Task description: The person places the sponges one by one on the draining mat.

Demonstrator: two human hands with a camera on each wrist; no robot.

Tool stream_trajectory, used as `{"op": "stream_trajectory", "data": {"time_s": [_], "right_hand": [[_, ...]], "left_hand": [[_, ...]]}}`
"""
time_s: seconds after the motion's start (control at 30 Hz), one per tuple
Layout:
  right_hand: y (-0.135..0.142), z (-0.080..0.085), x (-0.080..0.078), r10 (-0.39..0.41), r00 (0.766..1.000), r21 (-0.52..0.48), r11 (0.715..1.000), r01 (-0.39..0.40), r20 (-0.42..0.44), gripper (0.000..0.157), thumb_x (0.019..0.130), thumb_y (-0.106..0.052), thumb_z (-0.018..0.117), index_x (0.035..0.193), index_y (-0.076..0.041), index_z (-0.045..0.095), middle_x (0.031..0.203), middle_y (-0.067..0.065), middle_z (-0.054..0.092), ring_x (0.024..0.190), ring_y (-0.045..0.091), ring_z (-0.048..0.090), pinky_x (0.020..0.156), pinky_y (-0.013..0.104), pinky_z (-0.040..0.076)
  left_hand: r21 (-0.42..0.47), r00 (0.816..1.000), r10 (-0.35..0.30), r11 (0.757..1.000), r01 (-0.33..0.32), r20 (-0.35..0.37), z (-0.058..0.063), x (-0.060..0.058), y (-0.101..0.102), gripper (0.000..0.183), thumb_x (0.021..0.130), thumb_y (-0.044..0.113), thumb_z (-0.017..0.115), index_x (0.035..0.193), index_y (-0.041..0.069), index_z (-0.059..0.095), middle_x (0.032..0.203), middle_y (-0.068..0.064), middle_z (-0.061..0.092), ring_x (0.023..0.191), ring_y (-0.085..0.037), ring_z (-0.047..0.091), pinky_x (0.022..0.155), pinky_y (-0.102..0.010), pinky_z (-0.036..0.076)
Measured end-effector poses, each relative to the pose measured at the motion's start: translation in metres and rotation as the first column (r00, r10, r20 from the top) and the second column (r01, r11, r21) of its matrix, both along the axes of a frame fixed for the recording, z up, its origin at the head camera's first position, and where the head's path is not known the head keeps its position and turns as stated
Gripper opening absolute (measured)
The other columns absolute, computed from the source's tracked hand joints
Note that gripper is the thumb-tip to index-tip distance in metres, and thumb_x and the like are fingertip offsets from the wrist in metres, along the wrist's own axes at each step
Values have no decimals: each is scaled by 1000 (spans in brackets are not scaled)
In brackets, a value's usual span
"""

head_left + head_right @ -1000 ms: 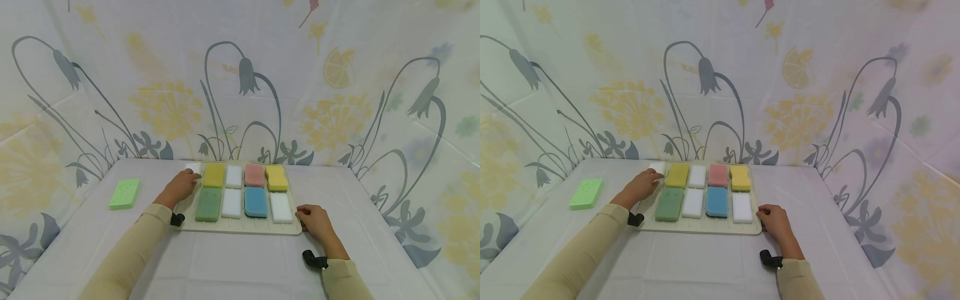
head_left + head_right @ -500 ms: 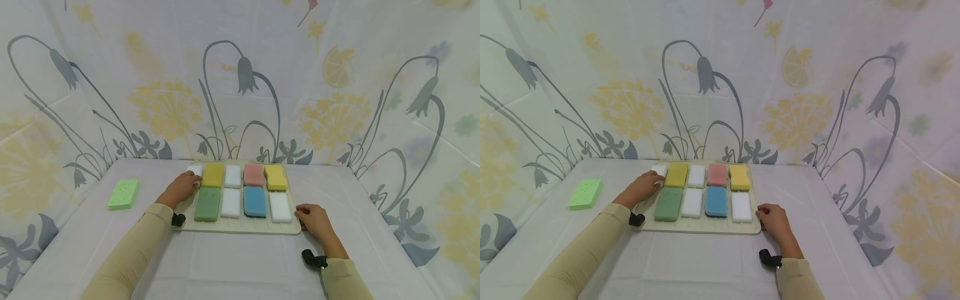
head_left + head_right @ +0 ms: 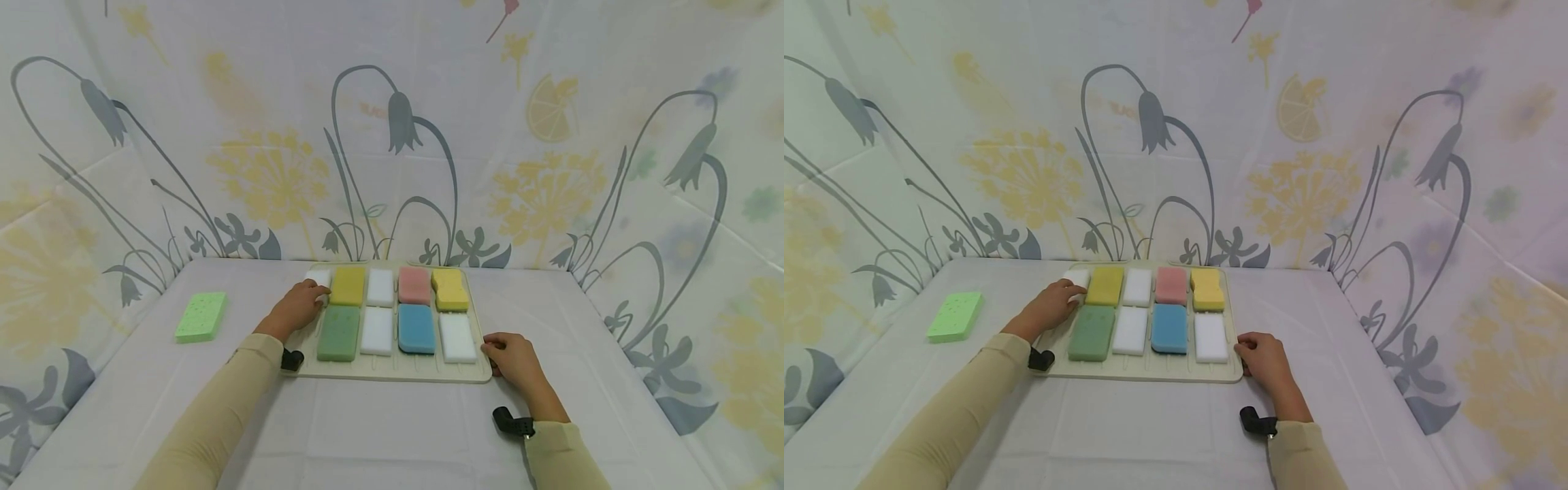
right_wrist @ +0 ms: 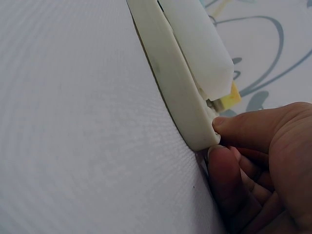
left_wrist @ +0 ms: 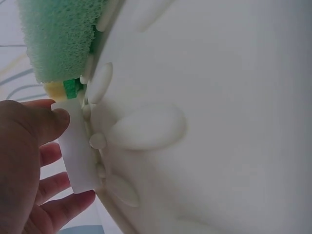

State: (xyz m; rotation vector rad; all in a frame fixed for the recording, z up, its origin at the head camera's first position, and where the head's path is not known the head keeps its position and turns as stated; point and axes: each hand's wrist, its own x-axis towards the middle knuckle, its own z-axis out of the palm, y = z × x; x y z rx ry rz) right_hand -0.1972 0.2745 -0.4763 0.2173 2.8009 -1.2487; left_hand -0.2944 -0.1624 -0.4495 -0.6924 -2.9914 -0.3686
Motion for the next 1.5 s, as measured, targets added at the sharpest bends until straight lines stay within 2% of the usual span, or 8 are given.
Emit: {"op": "stream_trajectory", "data": {"time_s": [0.23, 0.47, 0.57, 0.8, 1.17, 1.5], "right_hand": [[-1, 1, 0, 5, 1000, 3, 1000, -5, -1, 35, 93, -20, 62, 121, 0, 65, 101, 13, 70, 65, 12, 62, 56, 27, 55], [0, 0, 0, 3, 1000, 8, 1000, -3, 2, 35, 93, -20, 62, 121, 0, 65, 100, 12, 70, 64, 12, 62, 56, 28, 54], [0, -1, 0, 3, 1000, 11, 1000, -3, 3, 35, 93, -21, 62, 121, 0, 65, 99, 11, 70, 64, 12, 61, 56, 28, 54], [0, -1, -1, 7, 1000, 12, 1000, -7, 7, 36, 93, -22, 62, 122, 0, 64, 99, 11, 70, 65, 12, 62, 57, 27, 54], [2, -2, 0, 16, 1000, 34, 999, -16, -2, 37, 93, -24, 62, 122, -1, 64, 101, 11, 70, 68, 12, 62, 58, 27, 54], [0, 0, 1, 6, 1000, 44, 999, -6, 8, 37, 94, -24, 62, 122, -1, 64, 101, 12, 70, 66, 12, 61, 57, 27, 53]], "left_hand": [[13, 1000, 10, 1000, -10, -16, 1, 3, -1, 33, 98, 10, 53, 131, 8, 58, 122, -21, 55, 112, -38, 55, 97, -50, 44], [17, 996, -18, 1000, 20, -88, 1, 7, -3, 37, 95, 8, 57, 132, 5, 57, 121, -24, 55, 111, -40, 57, 96, -51, 46], [30, 995, -15, 999, 18, -96, 1, 9, -6, 38, 94, 8, 58, 132, 4, 56, 122, -24, 55, 112, -40, 56, 96, -51, 46], [56, 997, 35, 998, -31, -66, 2, 13, -14, 40, 96, 13, 56, 135, 6, 54, 127, -23, 53, 115, -40, 54, 98, -53, 44], [53, 993, 97, 994, -93, -63, 7, 26, -34, 41, 96, 16, 57, 135, 4, 53, 129, -26, 51, 116, -45, 53, 96, -56, 44], [41, 978, 196, 980, -193, -67, 7, 36, -52, 43, 97, 21, 56, 138, 8, 51, 131, -25, 51, 114, -45, 55, 91, -59, 45]]}}
